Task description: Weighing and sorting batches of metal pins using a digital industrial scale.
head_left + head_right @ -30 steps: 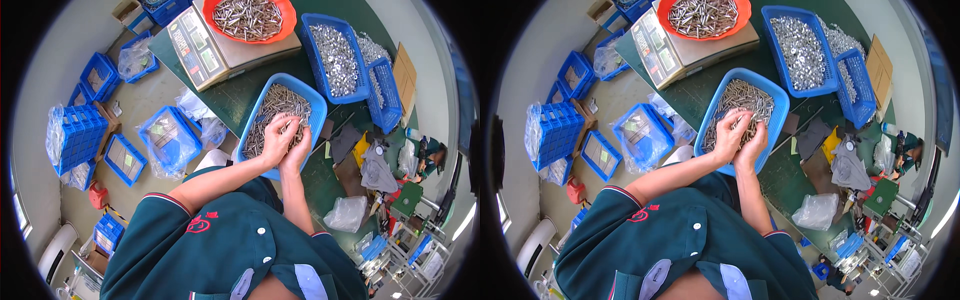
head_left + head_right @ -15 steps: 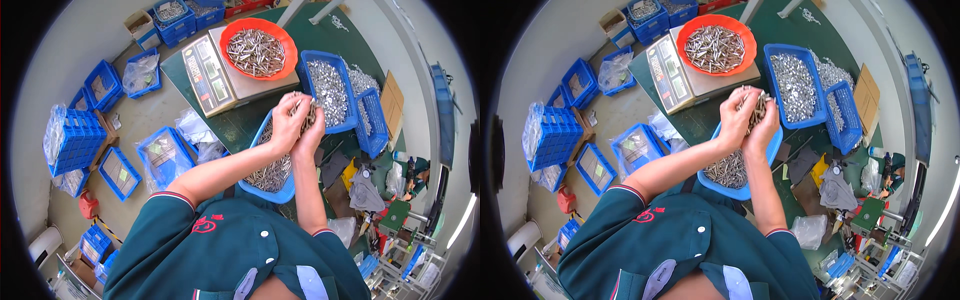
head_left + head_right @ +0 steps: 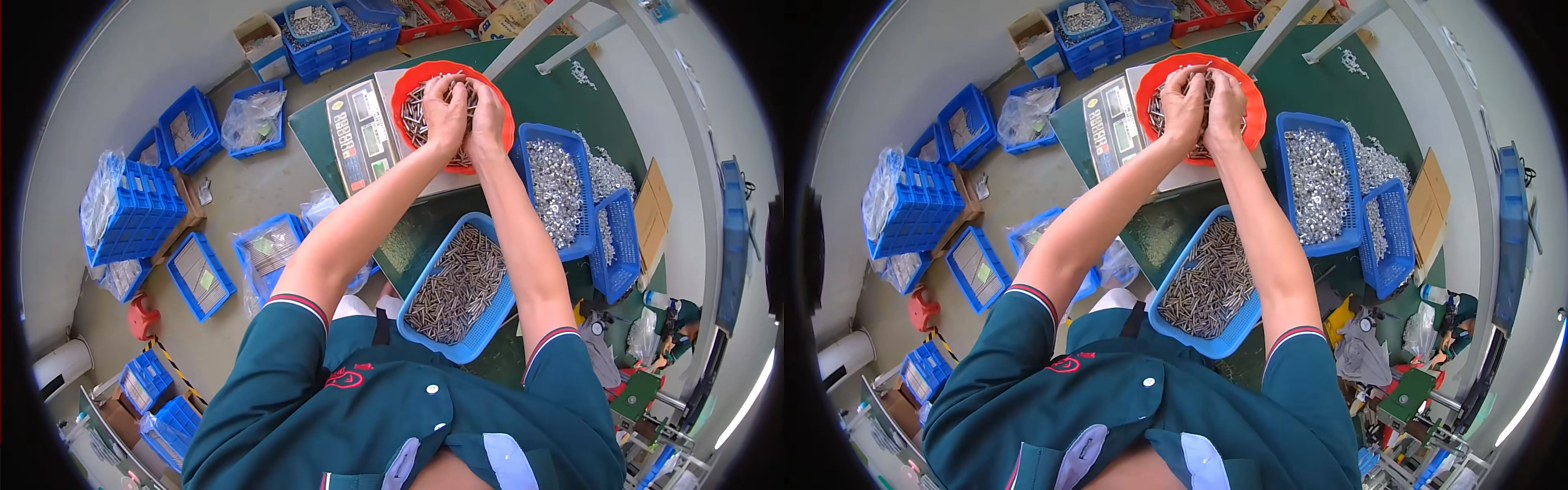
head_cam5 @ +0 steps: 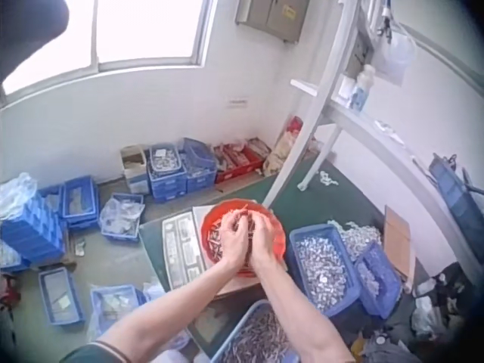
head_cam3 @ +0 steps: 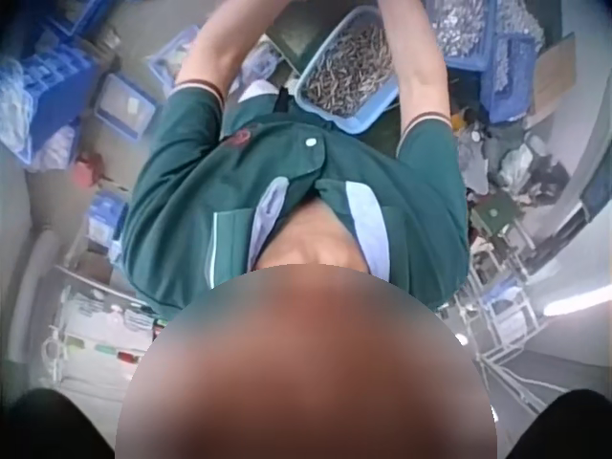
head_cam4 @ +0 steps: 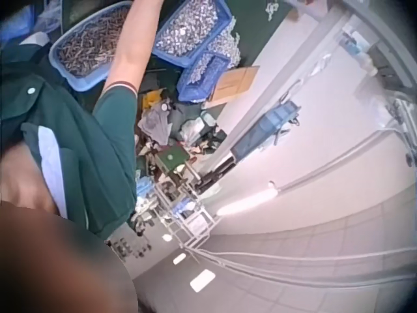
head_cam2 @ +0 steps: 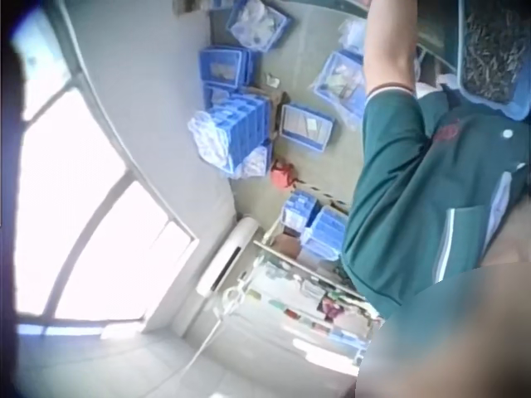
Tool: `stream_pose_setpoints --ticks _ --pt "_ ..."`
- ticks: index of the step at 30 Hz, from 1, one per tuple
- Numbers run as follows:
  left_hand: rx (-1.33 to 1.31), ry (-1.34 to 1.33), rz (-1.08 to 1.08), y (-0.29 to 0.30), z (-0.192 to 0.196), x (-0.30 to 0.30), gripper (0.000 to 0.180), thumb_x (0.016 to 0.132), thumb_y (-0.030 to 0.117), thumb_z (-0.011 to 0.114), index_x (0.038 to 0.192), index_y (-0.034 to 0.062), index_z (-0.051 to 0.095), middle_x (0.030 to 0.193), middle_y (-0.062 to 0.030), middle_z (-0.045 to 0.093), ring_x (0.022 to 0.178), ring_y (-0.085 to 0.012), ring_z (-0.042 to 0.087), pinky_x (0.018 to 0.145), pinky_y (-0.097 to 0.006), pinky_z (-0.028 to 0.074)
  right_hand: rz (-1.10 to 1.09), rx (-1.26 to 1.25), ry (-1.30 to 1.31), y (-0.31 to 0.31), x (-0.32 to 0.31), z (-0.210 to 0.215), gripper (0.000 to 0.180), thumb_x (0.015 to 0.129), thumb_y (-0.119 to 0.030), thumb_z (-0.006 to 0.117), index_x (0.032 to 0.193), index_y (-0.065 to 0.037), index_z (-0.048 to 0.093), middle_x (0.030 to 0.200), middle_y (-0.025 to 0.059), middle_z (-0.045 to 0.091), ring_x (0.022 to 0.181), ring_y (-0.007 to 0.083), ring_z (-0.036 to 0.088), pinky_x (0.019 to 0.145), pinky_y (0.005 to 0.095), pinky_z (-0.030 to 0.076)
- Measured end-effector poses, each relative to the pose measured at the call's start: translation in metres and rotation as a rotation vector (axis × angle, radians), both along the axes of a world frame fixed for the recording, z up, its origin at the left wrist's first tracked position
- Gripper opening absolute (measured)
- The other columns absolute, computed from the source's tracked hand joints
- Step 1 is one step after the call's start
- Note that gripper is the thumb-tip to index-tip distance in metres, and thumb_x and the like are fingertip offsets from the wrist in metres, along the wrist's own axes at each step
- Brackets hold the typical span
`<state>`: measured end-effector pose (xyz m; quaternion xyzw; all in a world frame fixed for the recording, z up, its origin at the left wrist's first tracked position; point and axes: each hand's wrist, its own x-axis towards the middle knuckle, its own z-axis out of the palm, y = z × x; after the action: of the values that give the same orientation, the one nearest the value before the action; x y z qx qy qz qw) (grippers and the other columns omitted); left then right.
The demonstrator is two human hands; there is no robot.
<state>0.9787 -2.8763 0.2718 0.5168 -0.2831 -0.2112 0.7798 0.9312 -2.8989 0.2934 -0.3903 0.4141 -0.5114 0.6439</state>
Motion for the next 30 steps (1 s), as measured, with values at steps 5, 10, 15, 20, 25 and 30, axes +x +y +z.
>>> stream_pose_setpoints --ticks 5,10,15,20,25,30 --pt "0.253 -0.344 -0.091 0.002 -0.011 0.013 0.026 0.075 0.009 0.051 0.098 0.0026 0.063 0.102 -0.0172 0.058 0.103 -0.0279 0.052 0.091 -0.033 0.039 0.246 0.017 0.136 -0.018 -0.015 -0.005 0.026 0.086 -0.022 0.05 0.099 -0.001 0.06 0.092 0.003 0.058 0.085 0.0112 0.052 0.077 0.0259 0.04" --pt "0.506 -0.375 -0.325 0.012 0.009 0.029 0.037 0.074 0.014 0.047 0.108 0.0124 0.061 0.111 -0.0123 0.059 0.115 -0.0269 0.046 0.106 -0.046 0.01 0.473 0.016 0.47 -0.004 -0.036 0.04 0.033 0.086 -0.032 0.051 0.11 -0.009 0.057 0.106 0.0004 0.057 0.097 0.0133 0.048 0.084 0.0344 0.037" --pt "0.167 -0.536 -0.163 0.026 0.024 0.035 0.034 0.074 0.013 0.053 0.106 0.0028 0.06 0.101 -0.0154 0.061 0.106 -0.0237 0.052 0.091 -0.031 0.038 0.393 -0.154 0.429 0.008 -0.072 0.059 0.032 0.088 -0.028 0.05 0.111 -0.007 0.057 0.109 0.0033 0.058 0.103 0.0138 0.052 0.085 0.033 0.038" --pt "-0.033 -0.346 -0.343 0.117 0.049 0.001 0.018 0.079 0.004 0.051 0.094 -0.0019 0.06 0.093 -0.0107 0.061 0.093 -0.019 0.058 0.083 -0.029 0.043 0.013 -0.192 0.298 0.085 -0.128 0.051 0.02 0.089 -0.013 0.048 0.099 0.0 0.059 0.097 0.0074 0.061 0.091 0.0136 0.057 0.078 0.0266 0.044" --pt "0.067 -0.287 -0.605 0.204 -0.013 -0.057 0.015 0.072 -0.003 0.054 0.086 -0.0021 0.059 0.086 -0.0142 0.058 0.084 -0.0273 0.059 0.075 -0.033 0.047 -0.096 -0.032 0.67 0.183 -0.188 -0.039 0.014 0.087 -0.008 0.05 0.091 0.0 0.06 0.087 0.0032 0.06 0.083 0.0089 0.054 0.074 0.0211 0.042" --pt "0.183 -0.414 -0.834 0.248 -0.052 -0.073 0.016 0.071 0.0 0.054 0.086 -0.0001 0.059 0.087 -0.0116 0.057 0.082 -0.0289 0.058 0.071 -0.036 0.048 -0.065 0.003 0.975 0.25 -0.216 -0.102 0.034 0.08 -0.009 0.06 0.111 0.0 0.052 0.106 0.0122 0.055 0.093 0.0192 0.055 0.08 0.0278 0.044"
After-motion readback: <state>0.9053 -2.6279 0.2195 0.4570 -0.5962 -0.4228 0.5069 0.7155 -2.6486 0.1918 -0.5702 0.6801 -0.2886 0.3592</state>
